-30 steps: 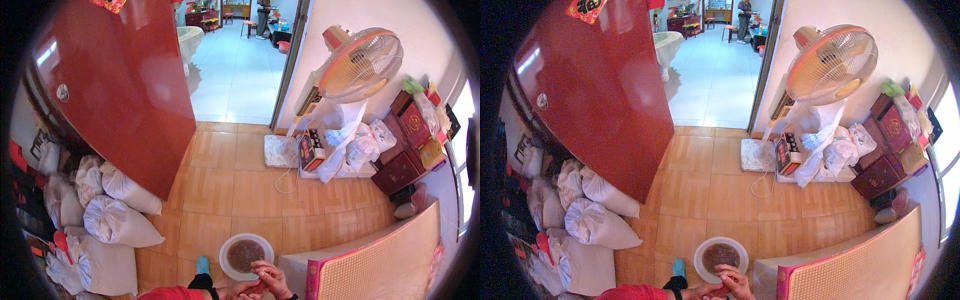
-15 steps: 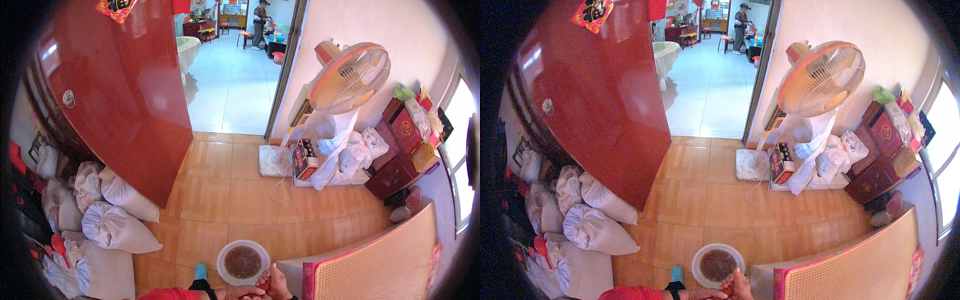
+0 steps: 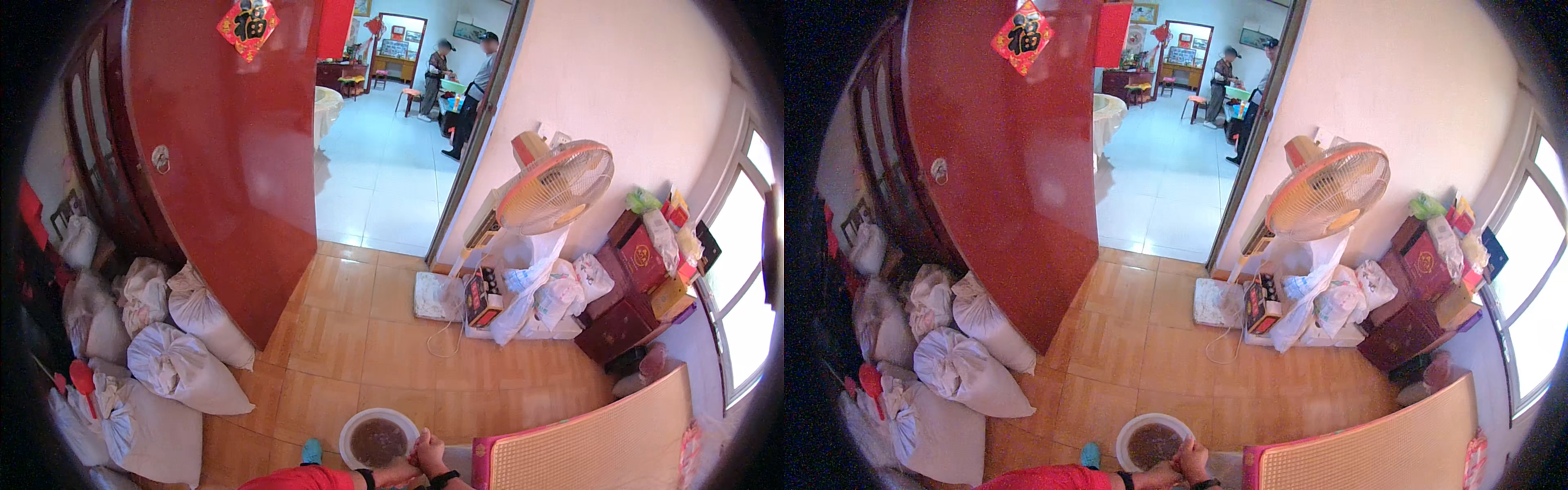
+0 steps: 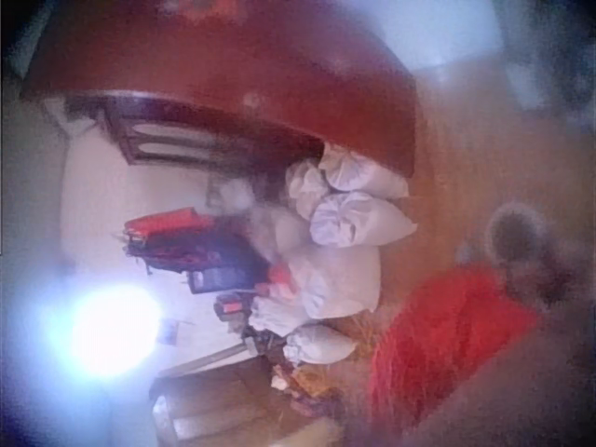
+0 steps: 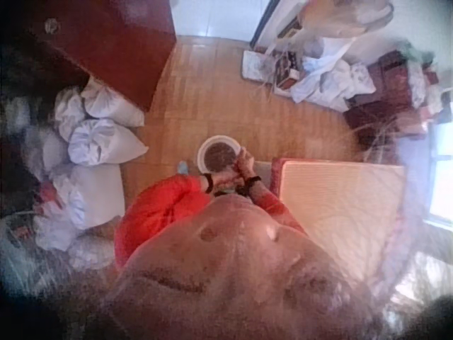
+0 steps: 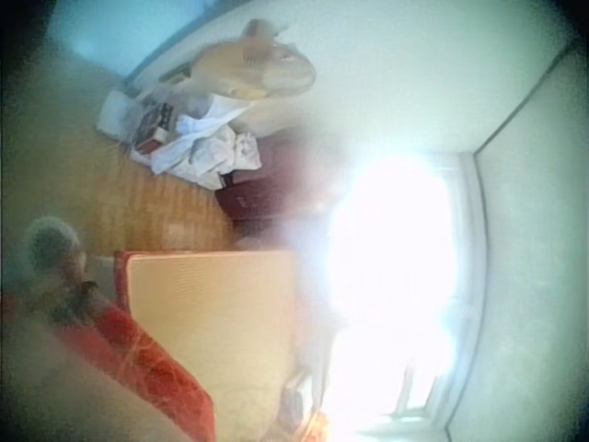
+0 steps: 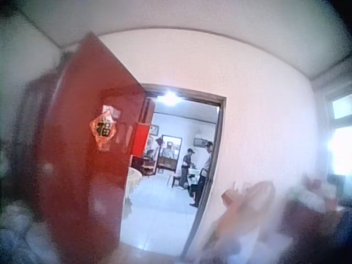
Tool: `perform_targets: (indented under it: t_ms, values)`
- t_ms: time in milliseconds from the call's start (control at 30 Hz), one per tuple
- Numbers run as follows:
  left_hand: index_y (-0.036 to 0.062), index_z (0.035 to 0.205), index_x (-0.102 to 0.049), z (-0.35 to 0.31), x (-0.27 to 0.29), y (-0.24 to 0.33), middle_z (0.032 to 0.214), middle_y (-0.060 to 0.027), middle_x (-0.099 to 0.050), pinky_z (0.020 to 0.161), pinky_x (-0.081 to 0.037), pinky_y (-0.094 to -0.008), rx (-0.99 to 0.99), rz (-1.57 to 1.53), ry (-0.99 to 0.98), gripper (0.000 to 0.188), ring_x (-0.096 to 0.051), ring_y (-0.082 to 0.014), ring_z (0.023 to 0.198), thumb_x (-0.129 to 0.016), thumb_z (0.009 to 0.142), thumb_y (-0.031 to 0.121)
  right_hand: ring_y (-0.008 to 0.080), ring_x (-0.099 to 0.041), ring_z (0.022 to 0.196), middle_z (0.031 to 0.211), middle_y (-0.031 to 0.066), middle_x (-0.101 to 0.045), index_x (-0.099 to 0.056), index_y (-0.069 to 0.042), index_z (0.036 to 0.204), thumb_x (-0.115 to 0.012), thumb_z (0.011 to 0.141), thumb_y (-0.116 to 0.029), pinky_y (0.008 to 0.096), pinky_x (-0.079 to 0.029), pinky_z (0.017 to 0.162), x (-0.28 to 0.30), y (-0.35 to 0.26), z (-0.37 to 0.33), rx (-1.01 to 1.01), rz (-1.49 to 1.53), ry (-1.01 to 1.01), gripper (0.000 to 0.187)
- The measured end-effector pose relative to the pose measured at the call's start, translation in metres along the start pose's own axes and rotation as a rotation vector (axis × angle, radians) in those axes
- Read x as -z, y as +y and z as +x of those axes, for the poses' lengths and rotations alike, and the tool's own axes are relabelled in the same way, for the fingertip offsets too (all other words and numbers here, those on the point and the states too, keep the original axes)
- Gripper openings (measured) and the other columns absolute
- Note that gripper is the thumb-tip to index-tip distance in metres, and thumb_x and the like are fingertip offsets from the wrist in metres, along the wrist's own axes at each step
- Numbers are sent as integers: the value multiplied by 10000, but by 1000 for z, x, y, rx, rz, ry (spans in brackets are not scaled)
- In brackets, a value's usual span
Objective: The person wipes a red cardboard box and a wooden stool with a red cloth, then wipes a white picture frame and a black box. The person moves between items and wipes different sides of each object.
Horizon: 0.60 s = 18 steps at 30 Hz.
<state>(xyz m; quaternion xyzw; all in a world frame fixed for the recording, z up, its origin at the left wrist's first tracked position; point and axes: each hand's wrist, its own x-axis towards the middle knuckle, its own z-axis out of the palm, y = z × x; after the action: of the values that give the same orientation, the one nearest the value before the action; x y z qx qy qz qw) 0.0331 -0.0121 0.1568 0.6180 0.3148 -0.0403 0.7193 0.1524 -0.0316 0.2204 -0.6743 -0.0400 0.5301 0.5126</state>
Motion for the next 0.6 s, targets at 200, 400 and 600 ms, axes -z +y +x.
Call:
perform_targets:
  t_ms: [200, 400, 600]
  values:
    - [102, 991, -693, 41, -15, -46, 824, -114, -691, 602, -496, -355, -81, 193, 172, 378, -665, -255, 710, -663, 872, 460, 206, -549, 421, 534, 66, -536, -567, -48, 721, -481, 1036, -396, 372, -475, 410, 2, 15, 21, 201, -100, 52, 478]
    - [75, 1038, -721, 50, -21, -57, 949, -192, -733, 824, -526, -439, -121, 345, 251, 437, -697, -369, 961, -659, 843, 461, 230, -626, 474, 544, 103, -609, -641, 9, 746, -476, 1024, -416, 382, -499, 445, -4, 21, 25, 335, -474, 248, 534]
    - [88, 1188, -644, 61, -18, -69, 1209, -175, -675, 971, -472, -430, -24, 384, 185, 423, -609, -325, 1182, -542, 944, 418, 222, -623, 463, 546, 114, -620, -651, 20, 735, -493, 1017, -399, 377, -498, 450, -12, 12, 10, 272, -461, 331, 529]
